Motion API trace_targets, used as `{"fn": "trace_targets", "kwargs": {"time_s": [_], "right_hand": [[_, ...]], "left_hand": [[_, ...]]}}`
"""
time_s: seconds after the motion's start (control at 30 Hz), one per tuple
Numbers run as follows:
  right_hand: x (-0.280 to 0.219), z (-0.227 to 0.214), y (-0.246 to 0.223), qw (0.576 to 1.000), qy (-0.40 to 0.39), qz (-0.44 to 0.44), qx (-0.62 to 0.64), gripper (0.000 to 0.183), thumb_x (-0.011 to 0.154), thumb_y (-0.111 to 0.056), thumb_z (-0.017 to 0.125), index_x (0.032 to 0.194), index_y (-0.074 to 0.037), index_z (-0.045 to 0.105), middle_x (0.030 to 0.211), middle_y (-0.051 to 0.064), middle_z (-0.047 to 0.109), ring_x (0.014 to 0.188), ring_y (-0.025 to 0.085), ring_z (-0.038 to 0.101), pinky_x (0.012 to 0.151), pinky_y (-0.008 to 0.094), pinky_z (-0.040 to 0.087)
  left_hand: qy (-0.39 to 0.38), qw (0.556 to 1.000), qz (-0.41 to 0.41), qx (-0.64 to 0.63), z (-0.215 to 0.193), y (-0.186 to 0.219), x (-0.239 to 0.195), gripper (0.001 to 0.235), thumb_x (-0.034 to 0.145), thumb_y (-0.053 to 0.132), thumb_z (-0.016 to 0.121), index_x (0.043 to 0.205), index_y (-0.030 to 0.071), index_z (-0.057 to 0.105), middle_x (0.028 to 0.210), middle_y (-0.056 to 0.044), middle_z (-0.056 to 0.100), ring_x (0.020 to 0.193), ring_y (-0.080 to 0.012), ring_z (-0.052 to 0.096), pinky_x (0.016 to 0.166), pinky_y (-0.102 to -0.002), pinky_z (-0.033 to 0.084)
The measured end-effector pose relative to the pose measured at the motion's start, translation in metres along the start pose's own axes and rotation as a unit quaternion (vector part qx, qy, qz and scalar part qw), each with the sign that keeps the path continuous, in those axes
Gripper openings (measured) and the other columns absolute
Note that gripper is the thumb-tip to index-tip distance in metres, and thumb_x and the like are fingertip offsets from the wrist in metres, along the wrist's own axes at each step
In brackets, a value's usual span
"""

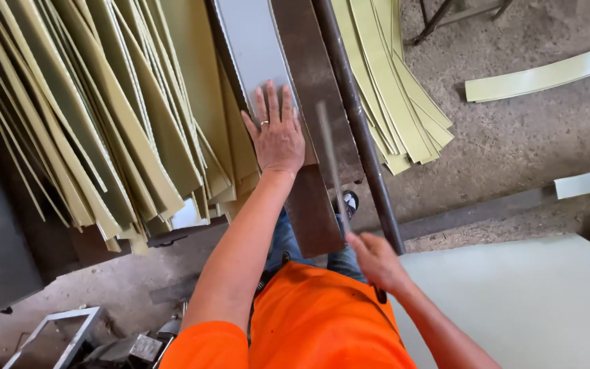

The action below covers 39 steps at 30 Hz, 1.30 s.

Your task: Filing the edges of thin curved metal or plastic strips using a hand file to smooth them.

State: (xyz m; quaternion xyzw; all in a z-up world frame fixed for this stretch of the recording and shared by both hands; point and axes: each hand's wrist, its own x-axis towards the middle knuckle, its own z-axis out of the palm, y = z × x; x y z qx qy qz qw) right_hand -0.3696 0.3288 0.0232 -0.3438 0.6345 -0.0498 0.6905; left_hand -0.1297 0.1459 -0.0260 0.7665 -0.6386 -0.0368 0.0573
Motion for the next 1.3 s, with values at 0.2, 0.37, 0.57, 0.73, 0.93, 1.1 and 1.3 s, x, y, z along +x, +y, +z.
{"fn": "trace_targets", "kwargs": {"time_s": [0.2, 0.37, 0.57, 0.73, 0.93, 1.1, 1.3], "right_hand": [[0.008, -0.038, -0.039, 0.918, 0.066, -0.186, 0.345, 0.049, 0.106, -0.051, 0.053, 0.074, -0.014, 0.045, 0.054, -0.004, 0.041, 0.039, 0.009, 0.039, 0.035, 0.028, 0.035], [0.011, -0.019, -0.038, 1.000, -0.003, -0.009, 0.017, 0.043, 0.098, -0.047, 0.058, 0.076, -0.011, 0.052, 0.056, -0.004, 0.044, 0.043, 0.009, 0.042, 0.038, 0.030, 0.037], [0.010, -0.048, -0.042, 0.985, 0.113, -0.046, 0.118, 0.045, 0.100, -0.045, 0.056, 0.076, -0.009, 0.047, 0.055, -0.001, 0.042, 0.042, 0.011, 0.039, 0.037, 0.031, 0.033], [-0.020, -0.032, -0.049, 0.979, 0.196, -0.017, 0.061, 0.047, 0.102, -0.041, 0.059, 0.081, 0.001, 0.056, 0.059, 0.000, 0.050, 0.046, 0.012, 0.046, 0.040, 0.032, 0.040], [-0.067, -0.022, -0.094, 0.966, 0.227, -0.007, 0.119, 0.036, 0.096, -0.031, 0.059, 0.122, -0.007, 0.066, 0.061, -0.002, 0.051, 0.045, 0.010, 0.043, 0.039, 0.030, 0.036], [-0.059, -0.025, -0.098, 0.936, 0.240, -0.107, 0.236, 0.037, 0.108, -0.035, 0.052, 0.104, 0.000, 0.063, 0.059, -0.001, 0.042, 0.043, 0.010, 0.039, 0.039, 0.028, 0.033], [-0.025, -0.001, -0.100, 0.998, 0.047, 0.047, -0.014, 0.037, 0.099, -0.042, 0.058, 0.089, -0.006, 0.063, 0.059, -0.001, 0.051, 0.046, 0.009, 0.047, 0.041, 0.031, 0.041]], "left_hand": [[0.012, 1.000, 0.012, 0.001, -0.009, -0.003, 0.004, 0.057, 0.109, 0.031, 0.044, 0.164, 0.021, 0.032, 0.172, -0.006, 0.017, 0.159, -0.0315, 0.014, 0.125, -0.066, 0.010], [-0.002, 1.000, 0.010, -0.001, -0.005, 0.000, 0.006, 0.058, 0.106, 0.031, 0.045, 0.161, 0.020, 0.036, 0.170, -0.007, 0.022, 0.158, -0.0315, 0.017, 0.123, -0.067, 0.011], [-0.005, 0.999, 0.044, -0.019, -0.030, -0.018, 0.029, 0.052, 0.107, 0.036, 0.046, 0.157, 0.022, 0.043, 0.168, -0.006, 0.030, 0.158, -0.0312, 0.021, 0.124, -0.066, 0.017], [0.010, 0.998, 0.050, -0.039, -0.014, -0.039, 0.061, 0.052, 0.106, 0.037, 0.049, 0.155, 0.022, 0.043, 0.167, -0.005, 0.029, 0.157, -0.0321, 0.020, 0.122, -0.069, 0.015], [-0.012, 0.997, 0.075, -0.030, -0.008, -0.025, 0.037, 0.059, 0.106, 0.032, 0.048, 0.162, 0.019, 0.034, 0.171, -0.005, 0.020, 0.159, -0.0341, 0.014, 0.125, -0.068, 0.011], [0.024, 0.996, 0.086, -0.019, -0.001, -0.031, 0.031, 0.062, 0.106, 0.029, 0.048, 0.164, 0.014, 0.031, 0.173, -0.010, 0.017, 0.160, -0.0362, 0.012, 0.127, -0.065, 0.009], [-0.002, 0.996, 0.089, -0.031, -0.002, -0.024, 0.031, 0.062, 0.105, 0.030, 0.048, 0.162, 0.012, 0.033, 0.172, -0.012, 0.019, 0.160, -0.0357, 0.013, 0.126, -0.064, 0.006]]}}
